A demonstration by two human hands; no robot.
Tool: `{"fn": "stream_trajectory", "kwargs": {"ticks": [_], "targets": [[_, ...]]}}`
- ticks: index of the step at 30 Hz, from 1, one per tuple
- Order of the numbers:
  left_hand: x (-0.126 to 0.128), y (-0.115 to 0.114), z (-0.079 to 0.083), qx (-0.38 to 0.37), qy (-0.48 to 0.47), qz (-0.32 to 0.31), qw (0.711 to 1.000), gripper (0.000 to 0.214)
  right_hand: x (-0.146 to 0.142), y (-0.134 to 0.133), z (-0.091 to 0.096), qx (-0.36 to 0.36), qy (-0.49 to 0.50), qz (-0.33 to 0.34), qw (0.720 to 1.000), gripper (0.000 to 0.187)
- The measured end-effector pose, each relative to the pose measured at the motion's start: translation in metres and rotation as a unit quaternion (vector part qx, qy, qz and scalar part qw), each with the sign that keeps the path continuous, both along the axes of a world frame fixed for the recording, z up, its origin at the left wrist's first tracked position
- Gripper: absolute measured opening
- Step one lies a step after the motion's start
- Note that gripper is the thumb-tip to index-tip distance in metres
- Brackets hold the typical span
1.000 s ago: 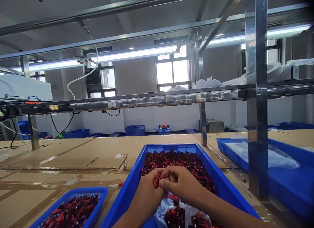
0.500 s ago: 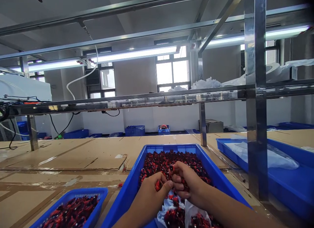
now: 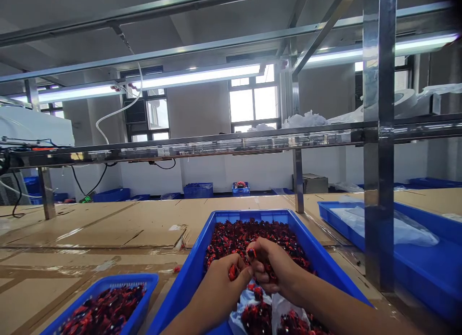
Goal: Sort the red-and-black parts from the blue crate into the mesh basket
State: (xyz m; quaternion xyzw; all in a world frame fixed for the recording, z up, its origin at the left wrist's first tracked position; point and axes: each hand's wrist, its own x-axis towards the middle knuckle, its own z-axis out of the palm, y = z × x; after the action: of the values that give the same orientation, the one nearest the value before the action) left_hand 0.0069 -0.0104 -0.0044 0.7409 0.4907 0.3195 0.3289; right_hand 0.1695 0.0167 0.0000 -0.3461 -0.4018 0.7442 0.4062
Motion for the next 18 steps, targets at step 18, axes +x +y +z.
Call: {"fn": "stream_trajectory", "kwargs": {"ticks": [18], "targets": [[-0.001,0.003,-0.01,0.107,0.046,0.049,0.992,0.012,-0.016,-0.01,-0.01,0.312,-0.227,-0.085,0.919,0.014]]}}
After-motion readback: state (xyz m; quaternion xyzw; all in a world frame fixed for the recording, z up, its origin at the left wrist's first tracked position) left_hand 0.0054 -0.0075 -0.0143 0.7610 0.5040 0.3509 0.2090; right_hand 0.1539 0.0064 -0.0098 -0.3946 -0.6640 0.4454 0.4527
